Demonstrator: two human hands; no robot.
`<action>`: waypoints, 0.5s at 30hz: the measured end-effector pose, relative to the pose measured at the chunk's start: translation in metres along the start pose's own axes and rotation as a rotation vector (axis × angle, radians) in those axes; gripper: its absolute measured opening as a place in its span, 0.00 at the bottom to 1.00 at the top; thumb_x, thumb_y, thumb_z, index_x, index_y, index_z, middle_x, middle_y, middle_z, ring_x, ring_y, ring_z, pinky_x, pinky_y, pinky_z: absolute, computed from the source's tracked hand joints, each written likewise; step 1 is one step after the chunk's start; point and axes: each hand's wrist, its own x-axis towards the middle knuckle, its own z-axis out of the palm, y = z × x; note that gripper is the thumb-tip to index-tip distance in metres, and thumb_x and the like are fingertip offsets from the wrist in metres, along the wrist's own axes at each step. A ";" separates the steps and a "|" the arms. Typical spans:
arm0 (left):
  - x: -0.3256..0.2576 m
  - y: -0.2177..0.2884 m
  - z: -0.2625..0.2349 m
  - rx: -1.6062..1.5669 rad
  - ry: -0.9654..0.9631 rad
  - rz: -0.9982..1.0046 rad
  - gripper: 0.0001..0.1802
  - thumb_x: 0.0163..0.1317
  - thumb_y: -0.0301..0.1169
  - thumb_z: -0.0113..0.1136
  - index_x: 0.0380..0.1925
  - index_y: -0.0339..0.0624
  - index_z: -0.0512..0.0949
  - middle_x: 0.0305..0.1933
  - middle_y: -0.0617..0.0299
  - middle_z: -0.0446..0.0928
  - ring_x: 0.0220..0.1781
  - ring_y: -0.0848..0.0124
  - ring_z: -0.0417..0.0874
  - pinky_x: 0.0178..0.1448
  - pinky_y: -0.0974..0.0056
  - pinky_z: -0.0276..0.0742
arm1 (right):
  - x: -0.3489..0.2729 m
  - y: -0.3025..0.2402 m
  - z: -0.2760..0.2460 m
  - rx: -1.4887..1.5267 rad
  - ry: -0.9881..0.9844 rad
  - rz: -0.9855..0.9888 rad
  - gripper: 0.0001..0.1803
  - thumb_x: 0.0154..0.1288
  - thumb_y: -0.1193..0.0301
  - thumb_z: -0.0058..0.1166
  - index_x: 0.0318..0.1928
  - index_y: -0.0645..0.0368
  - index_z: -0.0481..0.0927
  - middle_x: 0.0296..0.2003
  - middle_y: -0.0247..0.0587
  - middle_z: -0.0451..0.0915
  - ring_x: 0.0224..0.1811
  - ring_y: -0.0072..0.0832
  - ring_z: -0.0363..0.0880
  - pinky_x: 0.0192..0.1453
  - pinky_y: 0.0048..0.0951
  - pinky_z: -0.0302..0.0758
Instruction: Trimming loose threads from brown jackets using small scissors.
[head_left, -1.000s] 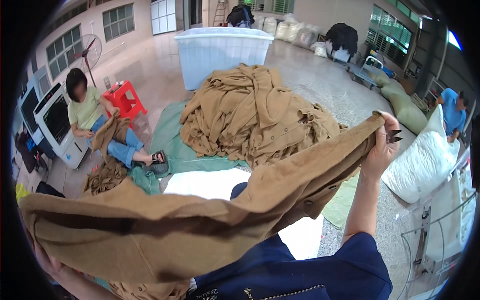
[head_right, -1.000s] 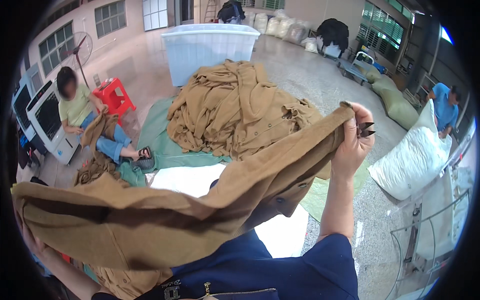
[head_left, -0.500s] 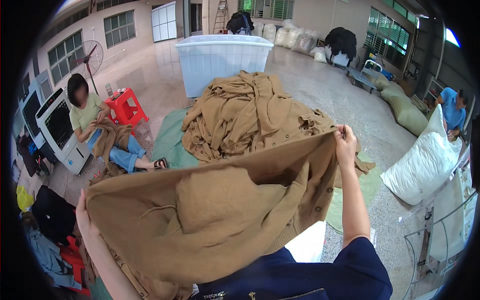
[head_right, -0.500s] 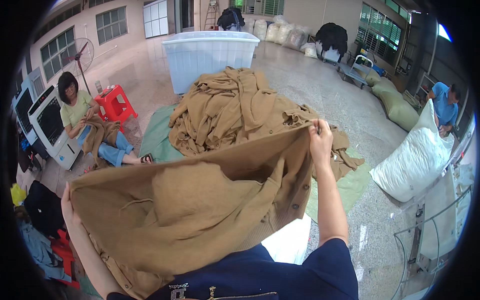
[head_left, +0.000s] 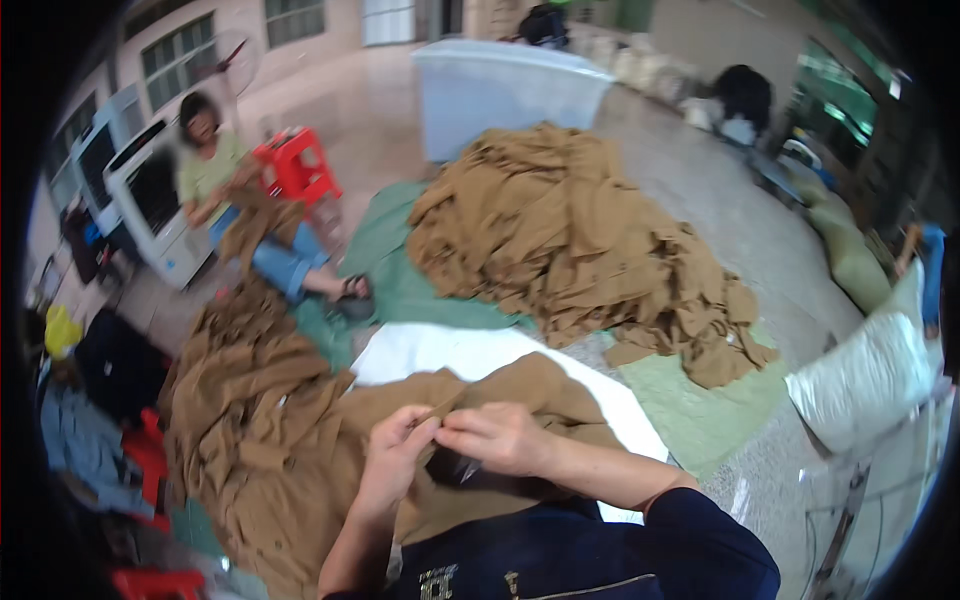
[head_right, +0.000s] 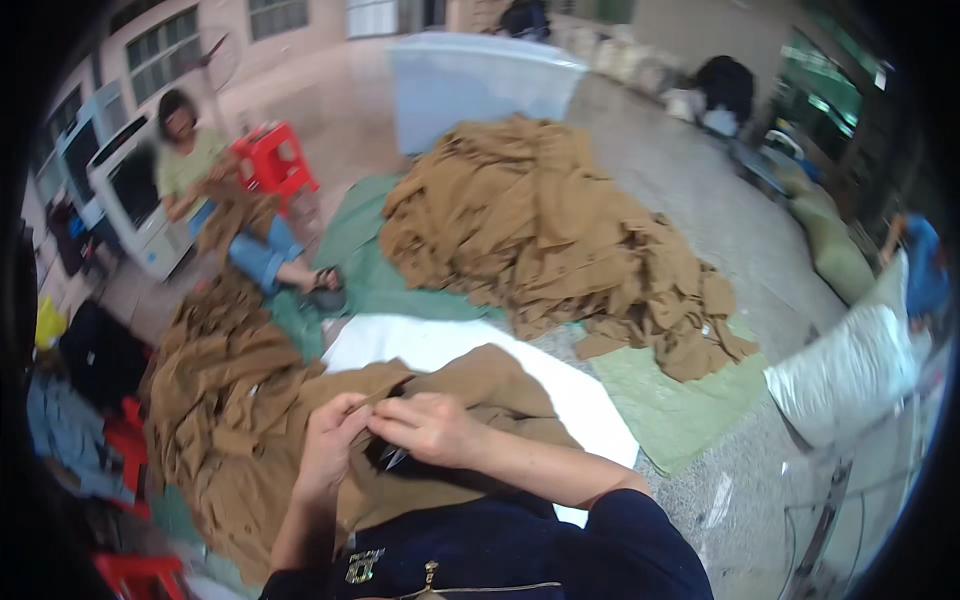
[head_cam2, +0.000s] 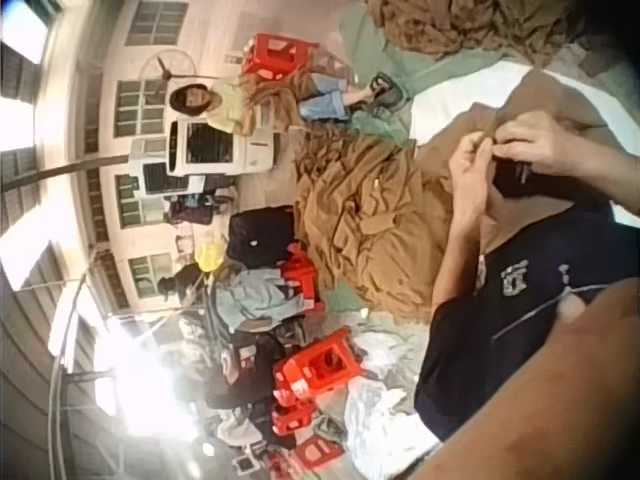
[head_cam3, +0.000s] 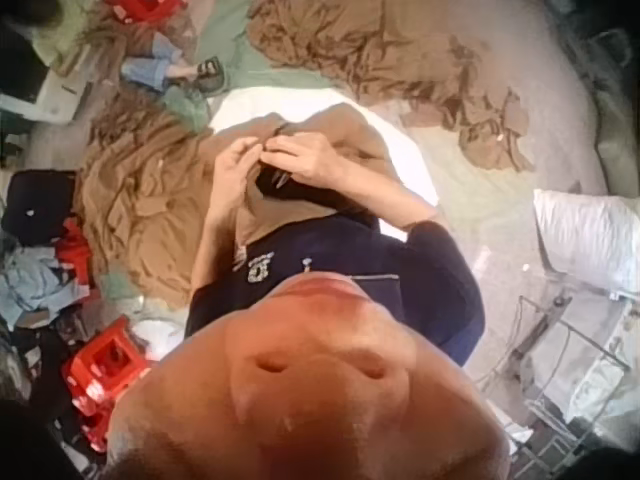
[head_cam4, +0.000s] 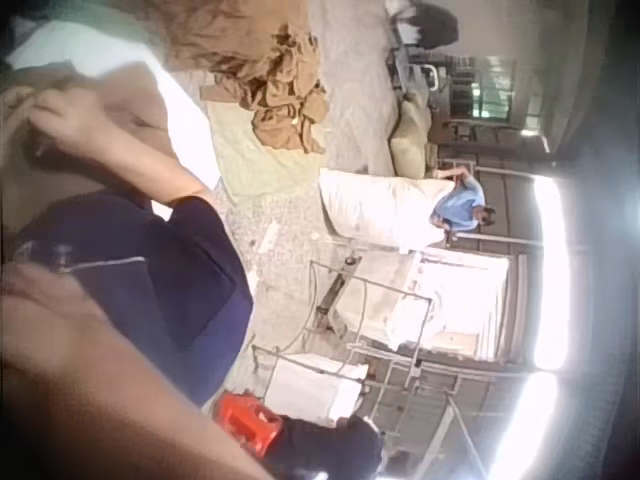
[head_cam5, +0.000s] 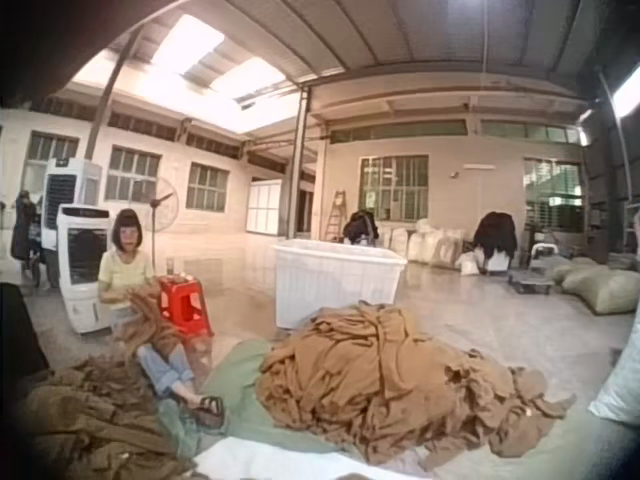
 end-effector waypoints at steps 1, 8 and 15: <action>0.001 -0.005 -0.004 0.082 -0.005 0.001 0.08 0.67 0.25 0.56 0.44 0.34 0.78 0.39 0.66 0.79 0.42 0.80 0.77 0.47 0.74 0.73 | -0.005 0.000 0.003 -0.009 0.009 0.026 0.15 0.50 0.75 0.57 0.41 0.60 0.81 0.38 0.37 0.79 0.28 0.27 0.79 0.30 0.27 0.75; -0.008 -0.008 -0.014 0.394 -0.137 0.095 0.18 0.57 0.30 0.68 0.45 0.31 0.77 0.43 0.58 0.79 0.47 0.74 0.77 0.53 0.67 0.72 | -0.020 -0.007 0.019 0.239 -0.046 0.259 0.14 0.45 0.82 0.61 0.36 0.61 0.80 0.34 0.42 0.77 0.31 0.37 0.80 0.31 0.33 0.78; -0.024 0.004 -0.008 0.816 -0.193 0.269 0.14 0.54 0.23 0.67 0.41 0.35 0.78 0.39 0.56 0.78 0.40 0.63 0.81 0.44 0.65 0.75 | -0.029 -0.018 0.026 0.443 -0.093 0.514 0.22 0.47 0.83 0.62 0.45 0.61 0.73 0.40 0.43 0.78 0.31 0.35 0.80 0.29 0.31 0.76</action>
